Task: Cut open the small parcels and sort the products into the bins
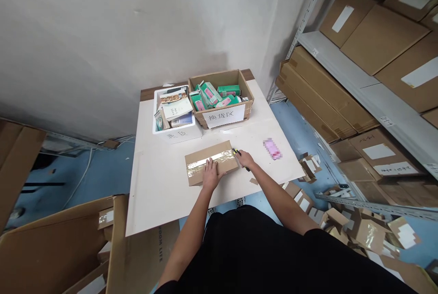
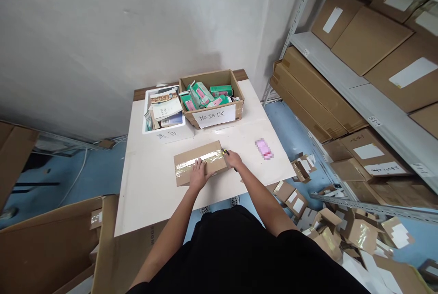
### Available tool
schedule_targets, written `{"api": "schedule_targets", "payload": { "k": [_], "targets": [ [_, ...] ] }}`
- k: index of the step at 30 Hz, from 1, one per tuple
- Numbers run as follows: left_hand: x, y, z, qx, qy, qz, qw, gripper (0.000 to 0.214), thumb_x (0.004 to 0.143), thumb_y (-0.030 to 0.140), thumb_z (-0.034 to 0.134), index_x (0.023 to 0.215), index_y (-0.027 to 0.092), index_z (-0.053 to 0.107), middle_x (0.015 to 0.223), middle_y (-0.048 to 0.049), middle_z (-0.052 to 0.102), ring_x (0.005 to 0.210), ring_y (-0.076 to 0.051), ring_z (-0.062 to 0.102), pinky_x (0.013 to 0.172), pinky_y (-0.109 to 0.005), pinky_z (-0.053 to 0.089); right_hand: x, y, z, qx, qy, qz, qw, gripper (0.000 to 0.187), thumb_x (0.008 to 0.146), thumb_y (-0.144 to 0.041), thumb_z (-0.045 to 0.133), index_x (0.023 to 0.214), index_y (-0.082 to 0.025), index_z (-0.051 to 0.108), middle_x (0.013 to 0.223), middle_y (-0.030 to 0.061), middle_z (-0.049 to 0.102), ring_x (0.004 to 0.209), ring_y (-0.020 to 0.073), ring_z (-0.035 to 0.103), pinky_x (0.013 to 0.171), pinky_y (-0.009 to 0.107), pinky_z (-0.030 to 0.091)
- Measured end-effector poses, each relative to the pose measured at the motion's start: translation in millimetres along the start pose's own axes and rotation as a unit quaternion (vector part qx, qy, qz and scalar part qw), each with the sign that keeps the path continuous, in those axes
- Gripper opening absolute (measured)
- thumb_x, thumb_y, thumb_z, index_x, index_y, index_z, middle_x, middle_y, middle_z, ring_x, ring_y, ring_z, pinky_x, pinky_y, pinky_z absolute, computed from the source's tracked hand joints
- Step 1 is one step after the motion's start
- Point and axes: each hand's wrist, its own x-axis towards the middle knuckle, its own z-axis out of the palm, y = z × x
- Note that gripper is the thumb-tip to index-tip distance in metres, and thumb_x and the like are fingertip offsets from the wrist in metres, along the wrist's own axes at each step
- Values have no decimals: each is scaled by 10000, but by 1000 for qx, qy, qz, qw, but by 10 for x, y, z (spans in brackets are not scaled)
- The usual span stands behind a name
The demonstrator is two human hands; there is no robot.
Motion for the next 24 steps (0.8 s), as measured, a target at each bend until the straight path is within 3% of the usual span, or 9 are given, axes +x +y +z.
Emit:
{"api": "schedule_targets", "payload": {
  "k": [4,9,17,21,24],
  "targets": [
    [8,16,-12,-6,-9,-11,1000,853,973,706,459,1594,128,373,1745,-191,216,1626,-365,138,1305,-522,199,21,-72,-1,-77,15,6,997,279,1087,-467,467,1096,-215,588,851,39,715,472,132,591,531,247,390],
    [11,12,1,-9,-11,-16,1000,900,964,707,479,1627,121,313,1747,-207,194,1628,-375,120,1303,-531,191,-41,-6,13,-71,-26,6,997,274,1076,-446,453,1103,-206,584,918,68,734,412,140,579,492,277,406],
    [-10,54,-88,-10,-3,-17,1000,871,935,694,555,1596,156,377,1734,-179,260,1614,-370,181,1281,-521,258,-111,230,47,-52,-31,8,998,268,1038,-470,555,1012,-205,588,742,11,691,391,133,583,489,249,401],
    [116,-181,-364,5,-3,22,1000,651,961,637,540,1474,237,555,1645,-137,441,1538,-352,350,1226,-500,355,-63,595,220,104,19,40,994,365,1065,-538,469,988,-201,586,708,-13,658,494,145,668,504,211,426],
    [206,-545,-611,30,4,3,1000,604,998,564,472,1521,263,512,1676,-110,399,1573,-348,274,1233,-515,329,-50,925,474,120,83,113,983,438,1037,-563,501,853,-185,626,719,43,682,625,186,716,545,221,464]
  ]
}}
